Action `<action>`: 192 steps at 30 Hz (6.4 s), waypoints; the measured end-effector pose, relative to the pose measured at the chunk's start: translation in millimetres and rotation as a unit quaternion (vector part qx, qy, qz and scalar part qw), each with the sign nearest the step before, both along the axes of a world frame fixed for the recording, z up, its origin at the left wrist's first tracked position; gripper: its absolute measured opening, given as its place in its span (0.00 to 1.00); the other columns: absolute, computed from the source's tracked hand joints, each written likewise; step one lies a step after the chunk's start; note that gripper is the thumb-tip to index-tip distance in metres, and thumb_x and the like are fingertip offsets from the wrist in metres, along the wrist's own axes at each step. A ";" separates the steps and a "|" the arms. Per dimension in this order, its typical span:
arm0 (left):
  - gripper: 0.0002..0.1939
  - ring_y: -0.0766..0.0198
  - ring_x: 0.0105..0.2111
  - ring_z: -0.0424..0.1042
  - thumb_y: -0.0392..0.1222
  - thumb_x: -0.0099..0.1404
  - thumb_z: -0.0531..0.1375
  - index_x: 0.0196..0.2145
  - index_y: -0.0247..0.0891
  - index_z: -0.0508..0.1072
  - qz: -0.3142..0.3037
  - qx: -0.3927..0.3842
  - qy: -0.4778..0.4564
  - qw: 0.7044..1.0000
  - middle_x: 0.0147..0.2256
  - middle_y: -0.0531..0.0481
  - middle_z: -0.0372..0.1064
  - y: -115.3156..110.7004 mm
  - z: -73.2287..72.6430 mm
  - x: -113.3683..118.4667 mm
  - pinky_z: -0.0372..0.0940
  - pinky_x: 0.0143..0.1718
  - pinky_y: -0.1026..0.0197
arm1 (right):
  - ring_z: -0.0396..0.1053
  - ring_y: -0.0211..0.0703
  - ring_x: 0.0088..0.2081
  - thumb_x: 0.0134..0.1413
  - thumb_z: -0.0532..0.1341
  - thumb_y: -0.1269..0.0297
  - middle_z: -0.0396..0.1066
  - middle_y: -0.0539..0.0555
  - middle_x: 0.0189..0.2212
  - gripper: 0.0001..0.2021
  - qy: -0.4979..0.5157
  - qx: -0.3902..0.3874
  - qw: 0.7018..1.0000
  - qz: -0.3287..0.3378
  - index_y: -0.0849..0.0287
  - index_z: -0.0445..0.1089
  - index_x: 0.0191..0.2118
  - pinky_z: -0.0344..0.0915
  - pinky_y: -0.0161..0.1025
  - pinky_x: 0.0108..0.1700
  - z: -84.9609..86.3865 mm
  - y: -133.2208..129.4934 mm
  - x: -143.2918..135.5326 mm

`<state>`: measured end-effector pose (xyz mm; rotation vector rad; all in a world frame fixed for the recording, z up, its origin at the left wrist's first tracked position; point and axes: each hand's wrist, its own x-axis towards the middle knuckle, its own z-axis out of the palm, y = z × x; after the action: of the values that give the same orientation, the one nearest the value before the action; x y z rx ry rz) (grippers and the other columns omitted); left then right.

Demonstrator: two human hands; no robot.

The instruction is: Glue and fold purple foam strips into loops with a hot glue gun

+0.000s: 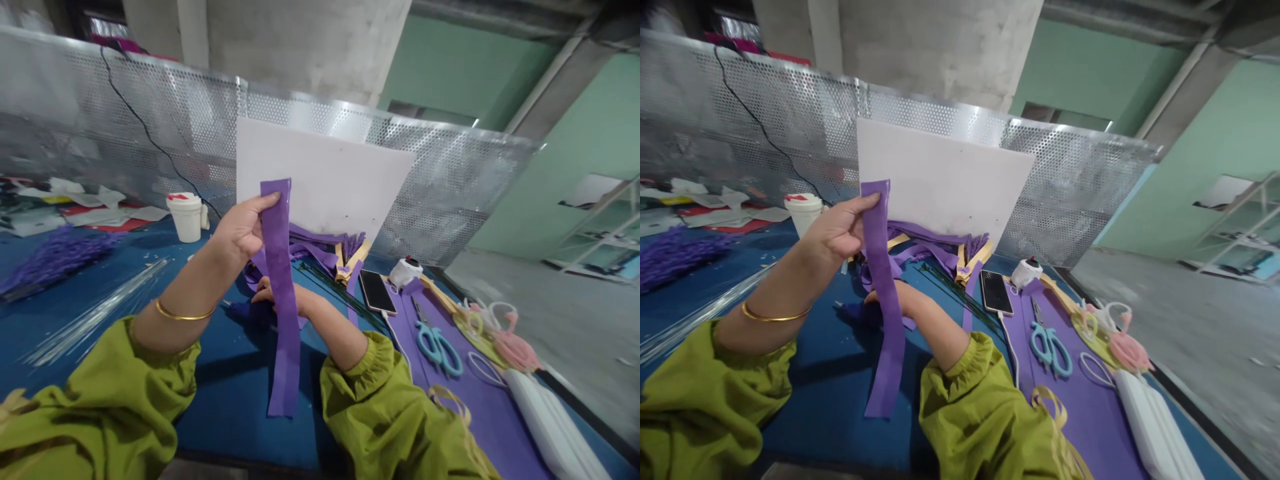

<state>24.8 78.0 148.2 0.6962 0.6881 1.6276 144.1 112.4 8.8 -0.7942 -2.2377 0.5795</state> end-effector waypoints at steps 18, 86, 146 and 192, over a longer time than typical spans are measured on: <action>0.08 0.64 0.29 0.74 0.43 0.61 0.66 0.34 0.35 0.76 0.021 0.075 0.035 0.996 0.31 0.46 0.77 -3.0 -19.1 24.8 0.67 0.30 0.65 | 0.67 0.37 0.24 0.45 0.66 0.58 0.72 0.46 0.23 0.10 0.394 -0.172 0.899 -0.082 0.57 0.70 0.32 0.66 0.35 0.28 90.8 -29.1 17.7; 0.18 0.65 0.27 0.76 0.36 0.47 0.74 0.34 0.39 0.73 0.148 0.321 0.214 0.911 0.26 0.54 0.76 -11.5 -12.7 6.6 0.71 0.31 0.63 | 0.67 0.38 0.35 0.42 0.71 0.67 0.70 0.47 0.31 0.14 0.431 -0.015 0.902 -0.027 0.55 0.62 0.24 0.67 0.40 0.40 124.9 -46.0 50.0; 0.10 0.66 0.25 0.74 0.46 0.55 0.71 0.28 0.38 0.79 0.119 0.283 0.178 0.935 0.26 0.51 0.76 -23.0 -17.1 19.0 0.71 0.31 0.63 | 0.70 0.36 0.32 0.46 0.71 0.65 0.73 0.46 0.29 0.10 0.398 -0.029 0.916 -0.032 0.55 0.72 0.34 0.68 0.38 0.38 116.2 -49.3 38.3; 0.14 0.70 0.24 0.70 0.44 0.46 0.75 0.26 0.38 0.76 0.052 0.212 0.092 0.972 0.24 0.54 0.72 -15.2 -12.3 19.4 0.66 0.28 0.67 | 0.72 0.40 0.36 0.45 0.70 0.65 0.73 0.49 0.35 0.20 0.333 0.083 0.934 -0.097 0.54 0.67 0.45 0.69 0.41 0.41 114.7 -53.4 34.4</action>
<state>44.2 62.8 135.9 1.1461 0.5162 1.8454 178.4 58.9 123.6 -0.6047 -1.5415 0.4661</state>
